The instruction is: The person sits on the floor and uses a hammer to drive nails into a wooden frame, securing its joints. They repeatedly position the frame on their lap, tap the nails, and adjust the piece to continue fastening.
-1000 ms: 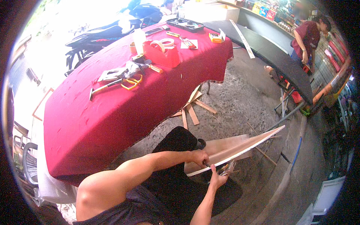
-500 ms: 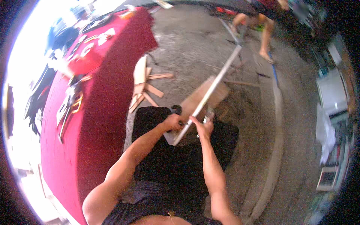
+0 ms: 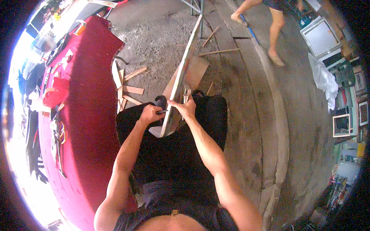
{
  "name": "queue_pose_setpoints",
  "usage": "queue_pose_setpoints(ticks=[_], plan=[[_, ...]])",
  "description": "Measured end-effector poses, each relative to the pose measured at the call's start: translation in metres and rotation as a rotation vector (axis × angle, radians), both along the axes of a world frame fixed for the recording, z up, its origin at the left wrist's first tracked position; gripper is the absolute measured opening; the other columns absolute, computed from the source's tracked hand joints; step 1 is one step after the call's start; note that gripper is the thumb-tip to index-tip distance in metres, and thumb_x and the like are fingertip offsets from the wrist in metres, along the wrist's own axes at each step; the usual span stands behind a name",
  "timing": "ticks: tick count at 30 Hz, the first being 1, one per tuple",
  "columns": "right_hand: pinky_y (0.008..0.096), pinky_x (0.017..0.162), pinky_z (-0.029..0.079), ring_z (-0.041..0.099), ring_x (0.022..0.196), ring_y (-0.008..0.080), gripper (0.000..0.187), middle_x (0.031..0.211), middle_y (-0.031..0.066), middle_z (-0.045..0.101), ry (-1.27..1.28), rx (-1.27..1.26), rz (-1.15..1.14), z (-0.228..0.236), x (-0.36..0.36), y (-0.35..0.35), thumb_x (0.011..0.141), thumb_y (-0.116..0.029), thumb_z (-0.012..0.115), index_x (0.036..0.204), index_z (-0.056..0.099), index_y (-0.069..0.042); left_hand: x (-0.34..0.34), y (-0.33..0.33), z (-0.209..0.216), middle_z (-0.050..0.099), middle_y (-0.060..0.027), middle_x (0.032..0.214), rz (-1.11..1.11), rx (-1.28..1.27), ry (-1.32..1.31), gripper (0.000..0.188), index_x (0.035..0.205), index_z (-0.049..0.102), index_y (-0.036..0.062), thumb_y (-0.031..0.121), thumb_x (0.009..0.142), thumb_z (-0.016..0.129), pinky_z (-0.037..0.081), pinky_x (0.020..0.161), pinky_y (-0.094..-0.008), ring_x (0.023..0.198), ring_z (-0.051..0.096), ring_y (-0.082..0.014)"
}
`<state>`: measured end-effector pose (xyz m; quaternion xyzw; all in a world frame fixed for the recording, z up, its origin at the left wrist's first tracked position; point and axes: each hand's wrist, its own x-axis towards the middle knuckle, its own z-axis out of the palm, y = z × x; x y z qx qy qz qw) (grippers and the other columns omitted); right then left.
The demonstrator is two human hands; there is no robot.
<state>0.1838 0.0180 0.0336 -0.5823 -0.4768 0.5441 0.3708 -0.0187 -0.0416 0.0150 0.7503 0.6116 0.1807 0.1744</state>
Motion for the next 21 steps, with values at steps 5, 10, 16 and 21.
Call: queue_pose_setpoints(ticks=[5, 10, 16, 21], plan=[[0.0366, 0.087, 0.050, 0.065, 0.097, 0.0274, 0.085, 0.109, 0.0151, 0.066, -0.101, -0.044, 0.023, -0.019, -0.001, 0.007, 0.047, -0.047, 0.091, 0.112, 0.060, -0.002, -0.010, -0.003, 0.014, 0.061, -0.0149, 0.065, -0.140, 0.068, 0.056, 0.029, 0.068, 0.063, 0.0067, 0.033, 0.072, 0.076, 0.048, 0.056, -0.0431, 0.062, 0.061, -0.0349], [0.0336, 0.087, 0.051, 0.065, 0.096, 0.0222, 0.083, 0.106, 0.0143, 0.067, -0.195, -0.022, 0.006, -0.025, -0.003, 0.007, 0.053, -0.045, 0.090, 0.114, 0.059, 0.002, -0.004, -0.008, 0.032, 0.063, -0.0126, 0.067, -0.106, 0.007, 0.188, 0.031, 0.074, 0.065, 0.0062, 0.036, 0.073, 0.074, 0.051, 0.059, -0.0438, 0.064, 0.063, -0.0338], [0.0340, 0.088, 0.050, 0.065, 0.097, 0.0225, 0.088, 0.107, 0.0150, 0.067, -0.110, 0.028, 0.034, -0.027, -0.002, 0.010, 0.052, -0.044, 0.090, 0.117, 0.056, 0.004, -0.001, -0.006, 0.057, 0.064, -0.0108, 0.067, -0.120, -0.074, 0.326, 0.032, 0.081, 0.070, 0.0114, 0.041, 0.070, 0.075, 0.053, 0.061, -0.0426, 0.066, 0.065, -0.0311], [0.0347, 0.090, 0.050, 0.065, 0.100, 0.0233, 0.088, 0.109, 0.0158, 0.066, -0.095, -0.012, 0.067, -0.013, -0.001, 0.009, 0.052, -0.045, 0.090, 0.117, 0.056, 0.003, 0.001, -0.006, 0.074, 0.065, -0.0090, 0.066, -0.173, -0.122, 0.468, 0.028, 0.081, 0.071, 0.0126, 0.039, 0.072, 0.074, 0.053, 0.061, -0.0397, 0.066, 0.066, -0.0272]])
